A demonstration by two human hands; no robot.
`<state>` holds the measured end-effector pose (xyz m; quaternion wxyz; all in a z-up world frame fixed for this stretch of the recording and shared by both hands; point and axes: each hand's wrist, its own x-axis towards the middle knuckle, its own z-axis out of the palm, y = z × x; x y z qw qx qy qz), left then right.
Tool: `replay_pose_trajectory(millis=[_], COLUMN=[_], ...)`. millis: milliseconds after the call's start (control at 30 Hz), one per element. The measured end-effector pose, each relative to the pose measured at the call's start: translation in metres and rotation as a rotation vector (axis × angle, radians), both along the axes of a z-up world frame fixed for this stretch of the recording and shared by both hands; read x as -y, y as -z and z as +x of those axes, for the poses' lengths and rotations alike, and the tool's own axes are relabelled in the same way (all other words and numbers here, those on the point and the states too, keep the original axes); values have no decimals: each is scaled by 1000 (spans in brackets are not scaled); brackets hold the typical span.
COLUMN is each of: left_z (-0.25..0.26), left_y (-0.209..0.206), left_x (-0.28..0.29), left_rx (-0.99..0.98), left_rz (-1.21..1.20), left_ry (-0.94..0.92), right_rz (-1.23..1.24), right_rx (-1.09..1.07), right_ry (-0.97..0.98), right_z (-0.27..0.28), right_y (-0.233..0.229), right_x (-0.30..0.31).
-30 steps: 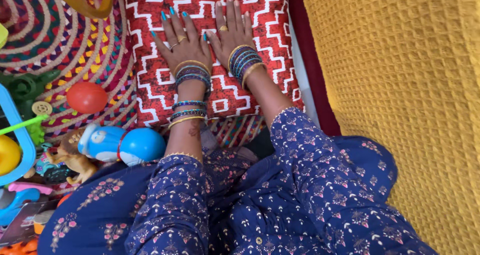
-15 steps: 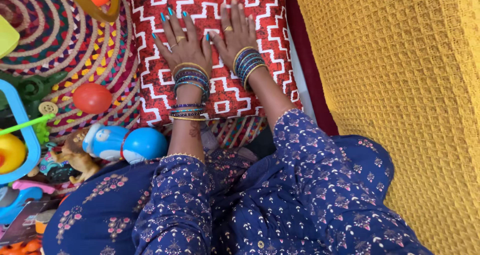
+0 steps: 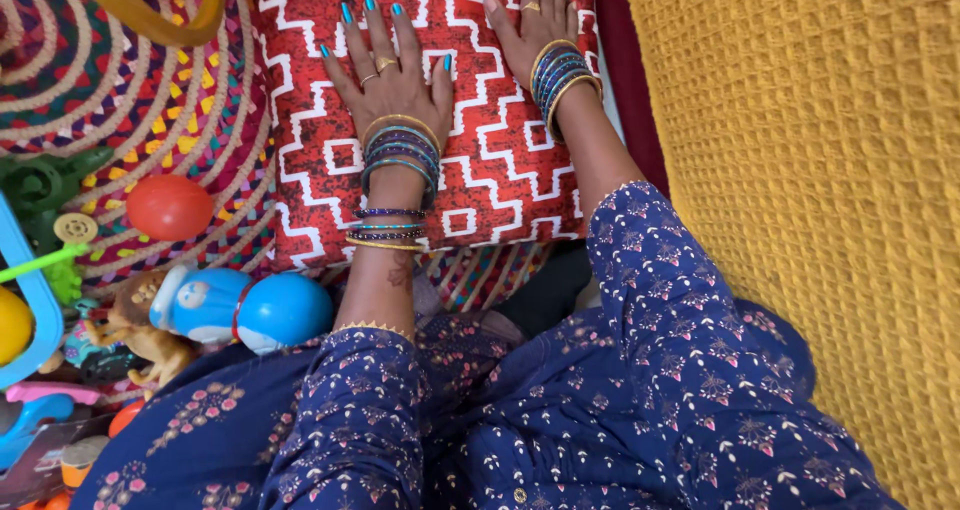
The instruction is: The person inserts a white pillow into a red and white patterned pillowcase while sitting on the floor. They adjust the pillow inside the case, smooth the fabric, and zip the closure.
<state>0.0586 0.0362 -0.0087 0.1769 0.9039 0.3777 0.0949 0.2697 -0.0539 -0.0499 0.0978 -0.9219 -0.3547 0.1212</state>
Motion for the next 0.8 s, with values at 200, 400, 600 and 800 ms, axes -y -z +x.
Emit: replay_pose_trajectory(millis=[200,400,600,800], left_z=[5,-11,-61,-78], left_y=[2,-22,19,57], left_x=[-1,-5,-70,-96], left_rx=[-14,25,247,512], left_rz=[-16,-37,-233,-502], left_ry=[-1,-79,-544,-676], right_rz=[18,-23,174,370], right_rx=[-2,-20,-373,-551], right_ry=[22,183,611,635], right_z=[1,-20,-22,12], right_y=[6,-29,-54,-39], right_x=[-2,6,41,96])
